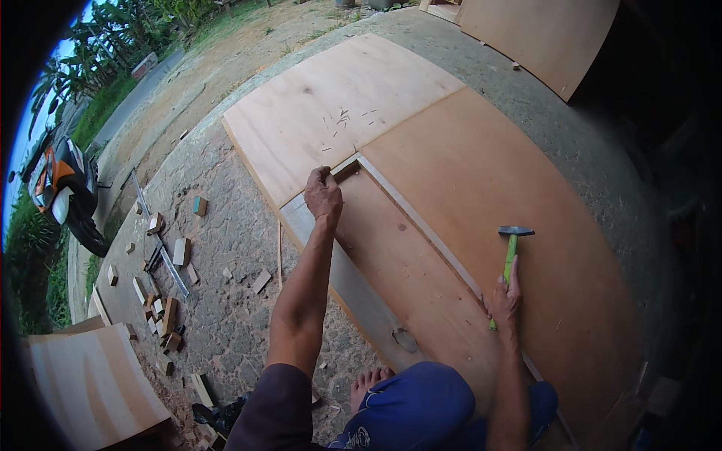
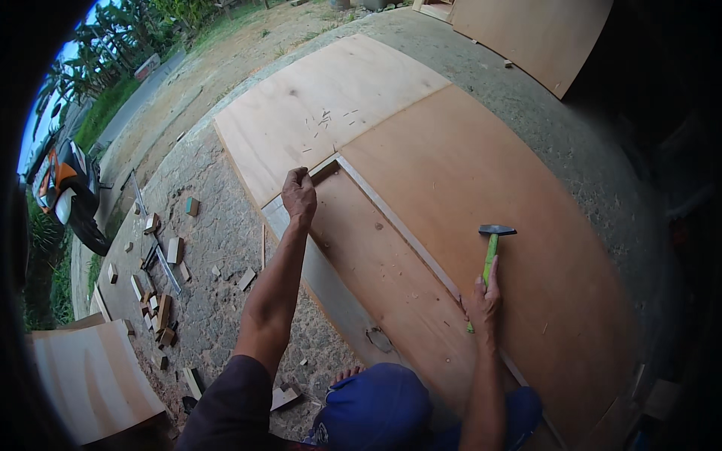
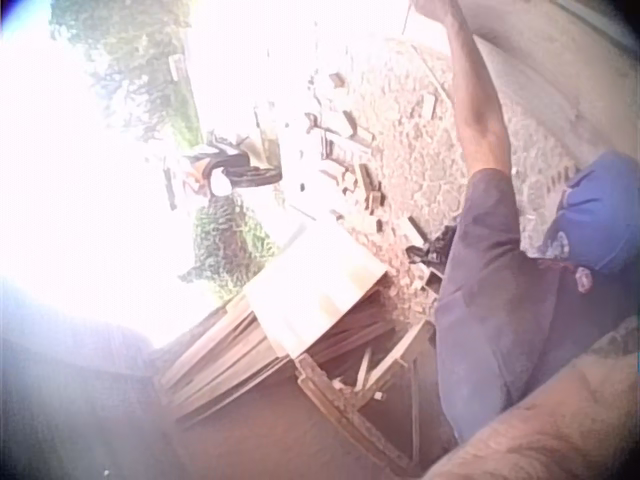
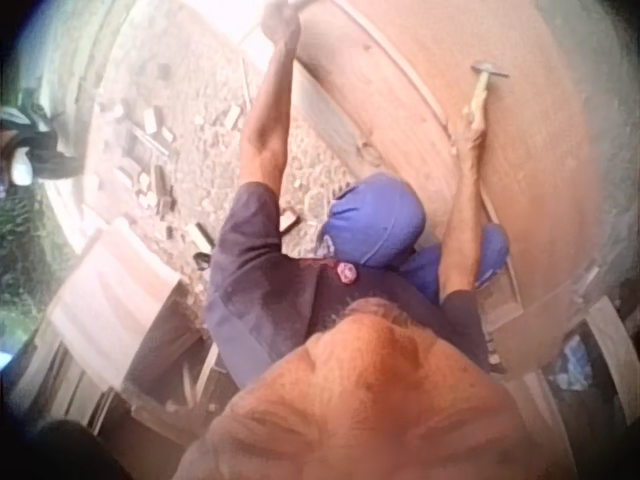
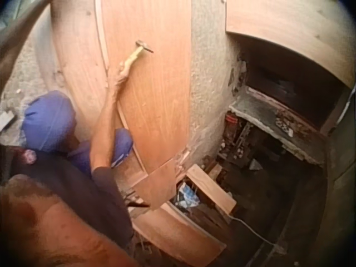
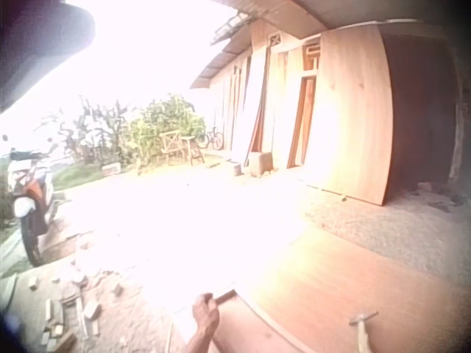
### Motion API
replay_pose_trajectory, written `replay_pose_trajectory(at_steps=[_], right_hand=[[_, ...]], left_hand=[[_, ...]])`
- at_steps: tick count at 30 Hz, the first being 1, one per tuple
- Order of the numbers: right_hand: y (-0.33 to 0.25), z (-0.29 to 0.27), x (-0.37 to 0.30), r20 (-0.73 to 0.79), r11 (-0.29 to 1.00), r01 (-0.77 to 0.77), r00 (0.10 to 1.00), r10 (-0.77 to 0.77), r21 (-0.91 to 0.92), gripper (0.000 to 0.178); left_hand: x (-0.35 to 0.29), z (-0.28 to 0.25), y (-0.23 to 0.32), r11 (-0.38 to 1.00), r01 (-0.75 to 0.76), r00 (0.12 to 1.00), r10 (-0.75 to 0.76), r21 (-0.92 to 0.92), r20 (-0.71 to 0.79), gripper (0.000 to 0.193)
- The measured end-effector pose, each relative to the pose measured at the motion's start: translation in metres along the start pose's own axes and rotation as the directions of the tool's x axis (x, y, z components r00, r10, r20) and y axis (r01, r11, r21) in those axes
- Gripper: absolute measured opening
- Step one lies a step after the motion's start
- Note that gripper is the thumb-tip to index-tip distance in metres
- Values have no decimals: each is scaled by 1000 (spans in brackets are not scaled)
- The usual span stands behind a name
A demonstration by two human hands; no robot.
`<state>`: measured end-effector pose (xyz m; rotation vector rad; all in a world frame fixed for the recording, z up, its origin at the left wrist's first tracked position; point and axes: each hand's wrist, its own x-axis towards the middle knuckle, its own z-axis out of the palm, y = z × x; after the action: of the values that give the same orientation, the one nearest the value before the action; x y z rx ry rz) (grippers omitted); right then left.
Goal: The person hammers nails into a large wooden panel to attach a wooden frame. They then flip the panel over and use a green marker to draw lines on the surface before picking up a long wooden plank.
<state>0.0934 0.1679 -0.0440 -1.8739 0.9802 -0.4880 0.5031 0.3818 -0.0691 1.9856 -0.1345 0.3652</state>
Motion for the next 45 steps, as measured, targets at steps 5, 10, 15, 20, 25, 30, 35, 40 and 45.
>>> replay_pose_trajectory(at_steps=[5,10,15,20,25,30,35,40,45], right_hand=[[11,-14,1,19,999,-19,1000,18,36,60],[-30,-10,-4,39,981,-147,989,144,126,62],[-11,-14,-1,64,982,-94,994,85,165,60],[-21,-14,-1,21,988,-118,993,116,105,62],[-9,-15,0,20,986,-109,994,108,127,61],[-3,-14,1,19,985,-58,998,55,160,62],[-12,-11,-1,37,982,-89,996,84,166,62],[-16,-11,-2,44,976,-93,995,86,199,62],[9,-12,5,-6,998,6,1000,-6,-64,61]], left_hand=[[33,-4,1,934,61,978,-127,353,167,23],[46,3,3,801,-117,969,-38,587,245,21],[54,18,-4,782,-340,928,190,523,321,20],[-9,37,43,995,89,777,-37,-52,628,20],[-55,60,64,853,400,696,-44,-335,717,33],[-74,74,60,949,-105,878,229,-296,421,16],[-84,86,39,929,9,900,153,-369,407,16],[-102,97,34,887,91,930,86,-452,356,18],[-117,98,44,926,-120,940,222,-359,259,17]])
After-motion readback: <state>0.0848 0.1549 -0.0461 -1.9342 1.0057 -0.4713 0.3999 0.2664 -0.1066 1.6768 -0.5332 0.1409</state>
